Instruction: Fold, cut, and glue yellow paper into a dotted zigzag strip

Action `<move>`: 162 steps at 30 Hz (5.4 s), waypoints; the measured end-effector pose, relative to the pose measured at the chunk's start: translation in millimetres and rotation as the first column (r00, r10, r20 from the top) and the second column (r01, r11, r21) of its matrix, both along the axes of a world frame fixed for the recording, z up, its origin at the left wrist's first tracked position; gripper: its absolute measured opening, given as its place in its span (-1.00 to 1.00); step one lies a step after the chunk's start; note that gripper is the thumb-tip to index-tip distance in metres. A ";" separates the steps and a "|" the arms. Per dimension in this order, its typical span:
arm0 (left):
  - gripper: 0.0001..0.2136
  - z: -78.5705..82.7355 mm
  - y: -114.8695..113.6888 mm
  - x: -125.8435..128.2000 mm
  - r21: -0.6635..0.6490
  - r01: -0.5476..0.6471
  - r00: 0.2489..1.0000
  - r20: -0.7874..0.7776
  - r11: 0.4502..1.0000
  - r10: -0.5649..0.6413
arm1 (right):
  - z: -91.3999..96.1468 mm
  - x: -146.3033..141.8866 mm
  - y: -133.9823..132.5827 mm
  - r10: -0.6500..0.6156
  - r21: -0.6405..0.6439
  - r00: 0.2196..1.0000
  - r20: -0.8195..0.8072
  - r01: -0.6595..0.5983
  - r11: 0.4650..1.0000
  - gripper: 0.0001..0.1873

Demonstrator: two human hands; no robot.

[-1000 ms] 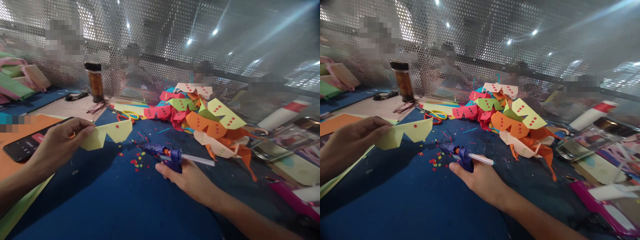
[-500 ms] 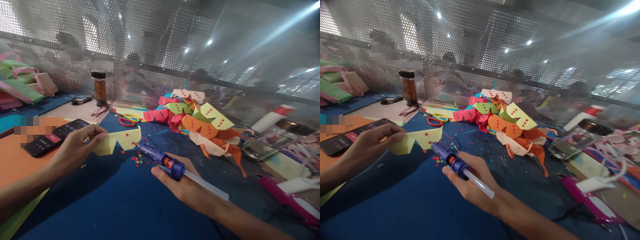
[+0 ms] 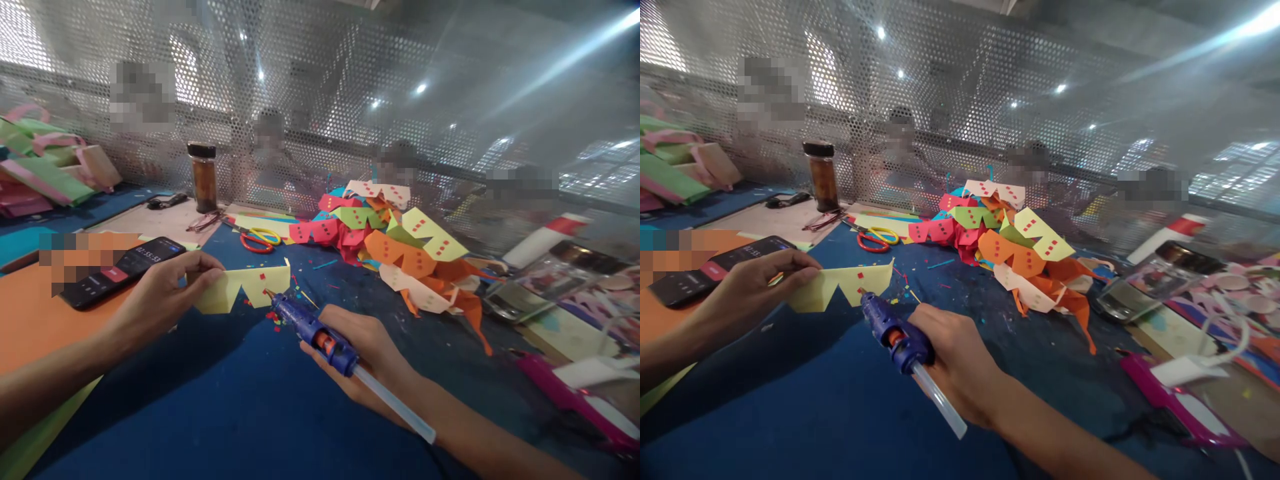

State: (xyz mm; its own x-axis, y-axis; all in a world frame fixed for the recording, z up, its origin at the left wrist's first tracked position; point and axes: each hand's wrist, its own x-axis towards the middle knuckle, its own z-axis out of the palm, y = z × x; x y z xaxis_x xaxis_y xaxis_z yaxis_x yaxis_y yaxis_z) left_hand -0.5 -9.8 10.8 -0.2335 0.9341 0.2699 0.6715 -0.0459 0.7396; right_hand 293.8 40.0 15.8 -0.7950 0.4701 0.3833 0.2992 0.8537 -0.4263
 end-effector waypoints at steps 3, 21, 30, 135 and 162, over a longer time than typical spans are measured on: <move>-0.65 0.2 -0.3 -0.1 0.007 0.012 1.000 0.000 1.000 -0.012 | -0.7 2.2 3.0 0.005 0.038 0.999 0.036 -0.006 0.999 -0.93; -0.71 5.7 -3.6 5.3 -0.007 0.074 0.996 -0.054 0.997 -0.075 | 16.2 9.0 3.4 0.006 0.368 0.965 0.263 -0.106 0.924 -0.89; -0.72 7.3 -4.2 6.1 -0.013 0.122 0.992 -0.045 0.993 -0.122 | 18.9 9.1 3.4 -0.004 0.442 0.961 0.275 -0.123 0.889 -0.76; -0.73 10.2 -6.9 5.8 -0.056 0.149 0.988 0.059 0.987 -0.146 | 9.2 8.5 0.9 -0.082 0.514 0.954 0.289 -0.081 0.854 -0.95; -0.74 11.1 -7.4 7.3 -0.048 0.175 0.984 0.043 0.983 -0.173 | 5.7 8.5 1.5 -0.084 0.512 0.956 0.282 -0.076 0.855 -0.96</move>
State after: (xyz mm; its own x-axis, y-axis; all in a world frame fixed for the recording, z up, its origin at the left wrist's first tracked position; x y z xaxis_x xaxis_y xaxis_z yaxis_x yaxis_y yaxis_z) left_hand 6.8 -17.3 21.9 -0.0754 0.9737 0.2148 0.6274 -0.1211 0.7692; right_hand 302.3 41.5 21.4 -0.9045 0.2728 0.3279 0.3421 0.9231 0.1757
